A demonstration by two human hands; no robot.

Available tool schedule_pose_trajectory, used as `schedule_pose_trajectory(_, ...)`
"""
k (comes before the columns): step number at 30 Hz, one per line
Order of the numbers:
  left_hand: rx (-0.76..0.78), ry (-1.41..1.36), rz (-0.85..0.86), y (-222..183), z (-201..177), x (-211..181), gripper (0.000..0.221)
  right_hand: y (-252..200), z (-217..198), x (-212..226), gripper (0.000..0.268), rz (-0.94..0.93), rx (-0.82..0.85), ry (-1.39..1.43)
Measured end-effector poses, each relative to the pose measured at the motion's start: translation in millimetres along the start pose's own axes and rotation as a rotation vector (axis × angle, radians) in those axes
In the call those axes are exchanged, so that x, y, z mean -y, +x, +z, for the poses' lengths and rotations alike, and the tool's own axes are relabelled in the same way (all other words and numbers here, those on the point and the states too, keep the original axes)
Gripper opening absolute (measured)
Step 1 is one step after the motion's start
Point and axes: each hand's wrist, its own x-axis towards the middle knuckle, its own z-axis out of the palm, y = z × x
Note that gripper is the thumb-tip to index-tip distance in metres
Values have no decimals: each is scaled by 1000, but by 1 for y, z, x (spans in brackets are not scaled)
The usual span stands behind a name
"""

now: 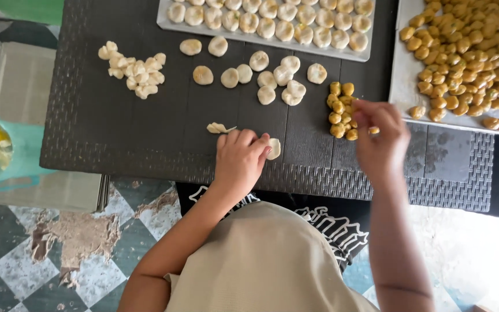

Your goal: A person is manually assembling small stuffed bread pieces by flattening dough, adding filling, and pinching them closed.

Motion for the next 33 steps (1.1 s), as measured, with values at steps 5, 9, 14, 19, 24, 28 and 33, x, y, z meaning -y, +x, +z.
schedule_pose_trajectory(5,110,-93,-48,16,-6,-5,7,-21,37,96,18,-26,35,174)
schedule_pose_trajectory(9,99,-84,-59,20,-9,-5,8,-48,67,115,17,-184,79,-40)
schedule_pose_trajectory(14,127,-230,-36,12,-15,-3,4,-37,58,106,15,-144,153,144)
schedule_pose_trajectory(19,195,-452,-61,12,-27,1,22,-22,63,79,38,-124,323,246)
schedule_pose_trajectory(24,60,-378,76,8,-31,5,17,-35,70,94,16,-217,293,180)
schedule_pose_trajectory(28,65,-659,11,19,-71,-18,18,-46,52,118,25,39,220,481)
schedule_pose_trajectory(33,89,-1077,-289,10,-59,-26,21,-42,29,123,48,316,247,735)
